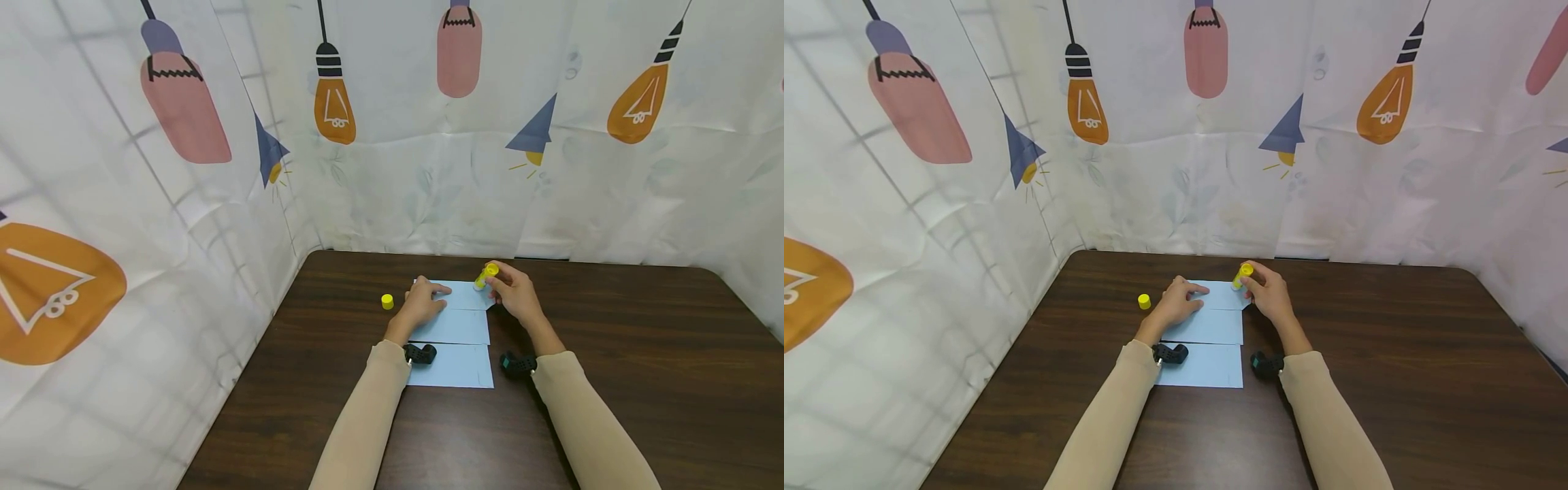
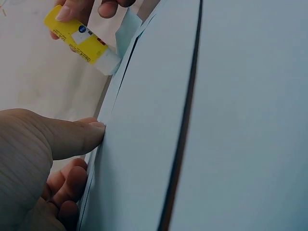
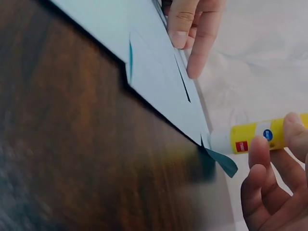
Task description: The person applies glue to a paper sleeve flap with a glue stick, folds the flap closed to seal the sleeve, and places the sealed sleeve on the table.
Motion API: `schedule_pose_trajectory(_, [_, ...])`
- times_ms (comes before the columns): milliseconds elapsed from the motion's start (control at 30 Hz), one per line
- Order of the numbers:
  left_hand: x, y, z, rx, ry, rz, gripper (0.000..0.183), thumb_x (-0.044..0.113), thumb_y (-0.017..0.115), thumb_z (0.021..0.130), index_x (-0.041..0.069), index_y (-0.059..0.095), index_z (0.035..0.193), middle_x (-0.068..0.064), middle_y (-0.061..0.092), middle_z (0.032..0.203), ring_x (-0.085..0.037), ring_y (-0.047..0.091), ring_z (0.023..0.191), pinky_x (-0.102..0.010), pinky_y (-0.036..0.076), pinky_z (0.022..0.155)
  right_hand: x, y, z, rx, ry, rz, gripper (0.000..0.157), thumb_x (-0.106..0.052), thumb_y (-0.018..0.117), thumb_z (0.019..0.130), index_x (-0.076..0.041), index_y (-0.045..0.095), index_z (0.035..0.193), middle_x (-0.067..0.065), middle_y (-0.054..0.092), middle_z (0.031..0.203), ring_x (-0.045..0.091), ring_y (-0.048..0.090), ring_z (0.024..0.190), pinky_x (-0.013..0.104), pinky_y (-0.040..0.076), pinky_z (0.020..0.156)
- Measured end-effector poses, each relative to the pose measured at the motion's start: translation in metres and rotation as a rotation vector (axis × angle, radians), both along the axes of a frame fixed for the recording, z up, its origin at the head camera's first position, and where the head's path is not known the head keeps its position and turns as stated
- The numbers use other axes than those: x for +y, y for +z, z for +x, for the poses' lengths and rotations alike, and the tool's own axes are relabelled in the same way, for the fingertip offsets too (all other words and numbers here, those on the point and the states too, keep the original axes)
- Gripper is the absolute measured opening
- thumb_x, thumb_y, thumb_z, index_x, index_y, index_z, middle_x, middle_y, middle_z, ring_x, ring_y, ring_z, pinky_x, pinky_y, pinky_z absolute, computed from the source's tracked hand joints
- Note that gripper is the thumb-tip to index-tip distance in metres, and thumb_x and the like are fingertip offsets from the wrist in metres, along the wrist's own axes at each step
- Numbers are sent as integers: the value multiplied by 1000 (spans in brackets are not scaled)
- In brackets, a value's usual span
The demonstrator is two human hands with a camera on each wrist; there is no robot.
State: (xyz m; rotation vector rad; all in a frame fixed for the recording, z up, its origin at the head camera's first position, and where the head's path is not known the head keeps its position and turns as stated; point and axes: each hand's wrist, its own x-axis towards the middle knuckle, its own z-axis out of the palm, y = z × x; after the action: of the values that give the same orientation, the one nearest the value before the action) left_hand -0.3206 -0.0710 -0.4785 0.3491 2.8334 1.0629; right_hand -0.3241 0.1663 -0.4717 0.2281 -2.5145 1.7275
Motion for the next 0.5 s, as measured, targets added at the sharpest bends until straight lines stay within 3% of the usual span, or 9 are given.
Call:
schedule_pose_trajectory(167, [0,-1,-1,5,2,-6,30,20,65,100,23,73,129,-7,50,113,-22,45,99,-37,28,85,1,3,0,-49,33,39,47,-21,62,103,-7,53,147,21,66,123,18,61,69,24,52,64])
schedule_pose_trajectory(500, [1,-1,-1,-8,13,-16,30,20,66,100,24,73,129,-6,49,112,-21,45,99,-37,28,84,6,11,4,-67,125,137,44,-23,62,104,-8,56,144,24,66,110,30,62,75,29,54,67])
